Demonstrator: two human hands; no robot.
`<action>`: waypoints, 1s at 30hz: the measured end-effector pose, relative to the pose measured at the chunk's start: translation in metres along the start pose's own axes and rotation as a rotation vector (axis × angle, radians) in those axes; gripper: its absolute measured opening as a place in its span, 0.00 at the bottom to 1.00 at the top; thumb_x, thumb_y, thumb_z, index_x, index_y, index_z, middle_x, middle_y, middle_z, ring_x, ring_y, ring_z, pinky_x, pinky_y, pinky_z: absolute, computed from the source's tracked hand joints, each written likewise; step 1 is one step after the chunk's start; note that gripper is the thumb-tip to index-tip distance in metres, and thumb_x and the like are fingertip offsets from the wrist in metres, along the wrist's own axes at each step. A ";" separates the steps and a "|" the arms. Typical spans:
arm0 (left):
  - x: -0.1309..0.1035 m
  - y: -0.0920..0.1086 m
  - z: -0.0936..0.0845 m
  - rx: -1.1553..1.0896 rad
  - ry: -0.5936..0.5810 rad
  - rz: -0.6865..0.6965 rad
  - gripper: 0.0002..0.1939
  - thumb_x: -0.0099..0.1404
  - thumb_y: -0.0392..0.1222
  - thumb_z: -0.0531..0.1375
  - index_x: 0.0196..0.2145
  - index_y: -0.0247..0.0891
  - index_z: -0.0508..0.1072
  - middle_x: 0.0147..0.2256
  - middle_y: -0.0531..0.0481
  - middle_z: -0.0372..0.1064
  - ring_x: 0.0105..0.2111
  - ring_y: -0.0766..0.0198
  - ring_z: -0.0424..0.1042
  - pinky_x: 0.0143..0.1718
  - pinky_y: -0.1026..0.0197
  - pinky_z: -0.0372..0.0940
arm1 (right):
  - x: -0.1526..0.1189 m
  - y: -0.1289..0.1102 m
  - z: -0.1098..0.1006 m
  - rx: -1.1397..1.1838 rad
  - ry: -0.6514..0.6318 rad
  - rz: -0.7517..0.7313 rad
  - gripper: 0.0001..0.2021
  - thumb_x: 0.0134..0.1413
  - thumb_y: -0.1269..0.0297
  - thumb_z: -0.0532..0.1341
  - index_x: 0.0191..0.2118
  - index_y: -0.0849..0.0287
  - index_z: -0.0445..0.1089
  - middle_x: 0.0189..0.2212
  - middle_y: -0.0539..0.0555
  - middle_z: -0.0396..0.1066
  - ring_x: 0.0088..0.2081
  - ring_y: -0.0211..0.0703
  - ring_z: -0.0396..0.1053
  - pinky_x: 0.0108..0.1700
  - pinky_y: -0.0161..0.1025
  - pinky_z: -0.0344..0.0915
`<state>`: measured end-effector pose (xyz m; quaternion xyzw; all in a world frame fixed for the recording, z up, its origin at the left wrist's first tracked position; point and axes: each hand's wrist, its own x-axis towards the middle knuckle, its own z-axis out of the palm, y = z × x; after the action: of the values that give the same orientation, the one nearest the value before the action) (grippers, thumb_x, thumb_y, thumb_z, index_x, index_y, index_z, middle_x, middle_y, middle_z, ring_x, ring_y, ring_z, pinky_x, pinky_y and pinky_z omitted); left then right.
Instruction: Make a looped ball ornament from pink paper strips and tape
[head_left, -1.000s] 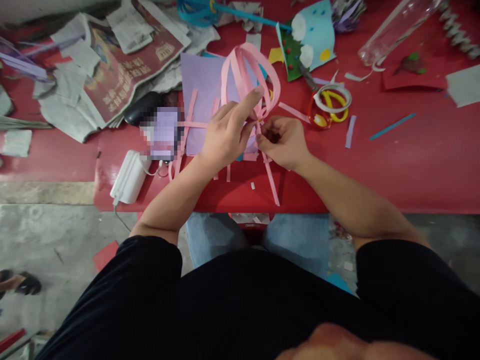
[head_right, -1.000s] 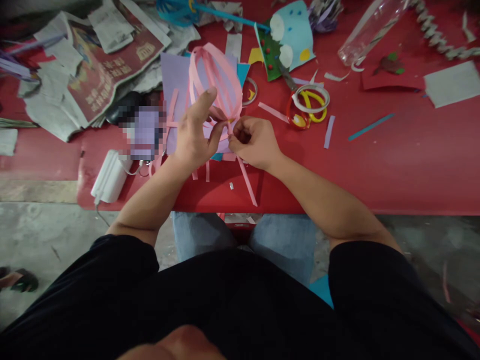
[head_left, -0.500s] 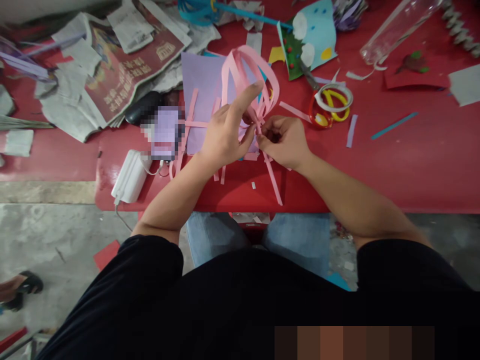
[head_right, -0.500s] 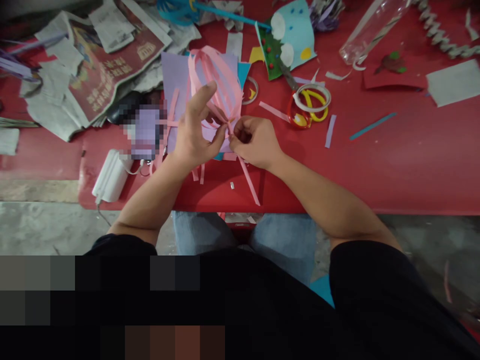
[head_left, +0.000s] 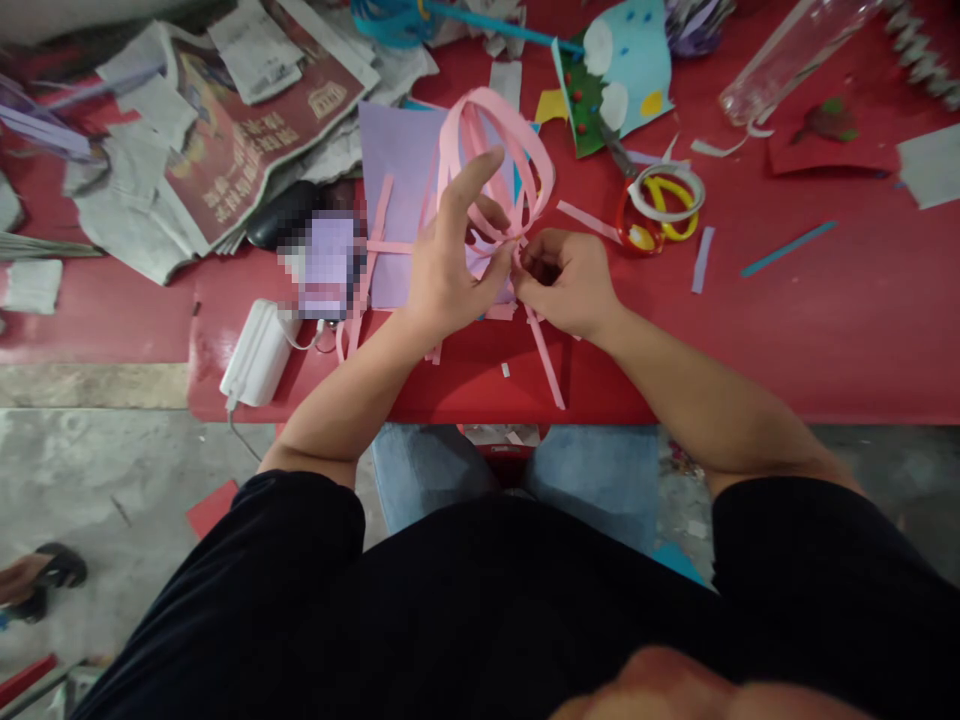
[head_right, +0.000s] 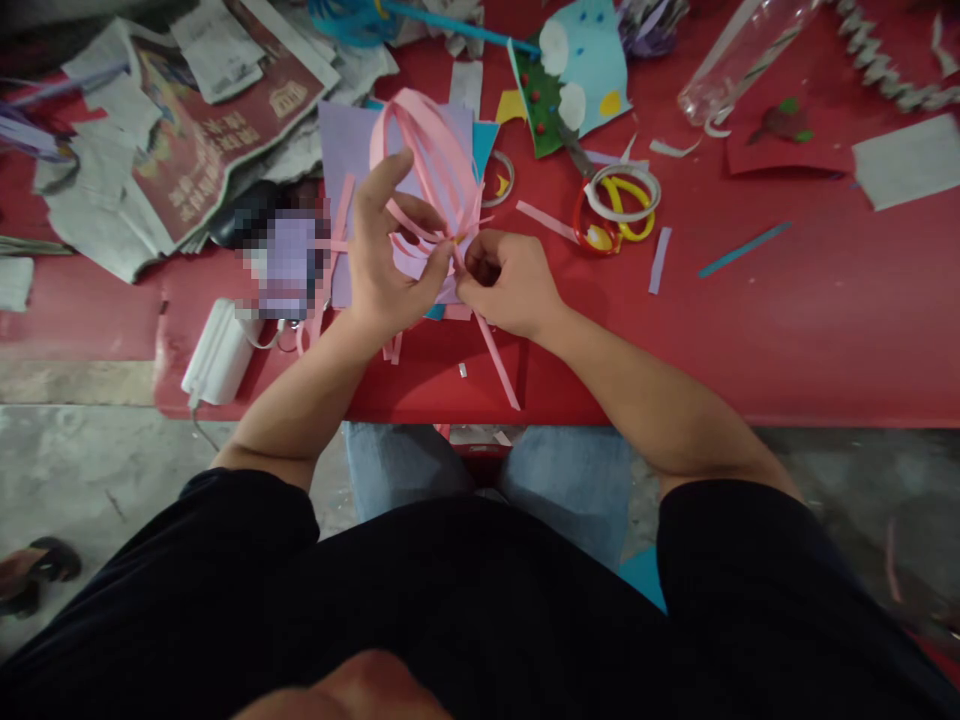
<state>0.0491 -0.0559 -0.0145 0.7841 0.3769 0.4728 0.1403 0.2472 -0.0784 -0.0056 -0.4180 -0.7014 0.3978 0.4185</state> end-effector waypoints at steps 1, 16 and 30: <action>-0.001 0.005 -0.001 -0.017 0.010 -0.016 0.35 0.79 0.59 0.51 0.76 0.55 0.43 0.60 0.41 0.65 0.50 0.54 0.79 0.52 0.48 0.75 | 0.000 0.001 0.000 -0.003 0.000 0.001 0.11 0.59 0.65 0.69 0.31 0.55 0.66 0.23 0.48 0.68 0.24 0.36 0.63 0.27 0.39 0.56; 0.002 0.025 -0.012 -0.147 -0.039 -0.149 0.29 0.76 0.53 0.57 0.71 0.52 0.56 0.57 0.44 0.70 0.49 0.56 0.78 0.55 0.48 0.71 | 0.001 0.001 0.000 -0.032 0.016 0.049 0.11 0.55 0.62 0.71 0.31 0.55 0.68 0.23 0.48 0.67 0.23 0.35 0.62 0.25 0.39 0.57; 0.033 0.003 -0.054 -0.862 0.010 -0.675 0.36 0.59 0.37 0.68 0.63 0.55 0.66 0.29 0.57 0.70 0.25 0.69 0.66 0.30 0.62 0.64 | 0.035 0.019 -0.050 -0.213 -0.250 0.251 0.05 0.51 0.69 0.71 0.28 0.58 0.74 0.21 0.49 0.69 0.23 0.34 0.61 0.28 0.37 0.57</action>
<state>0.0134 -0.0417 0.0364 0.4890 0.3804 0.5169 0.5908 0.2878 -0.0293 0.0029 -0.4912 -0.7283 0.4195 0.2287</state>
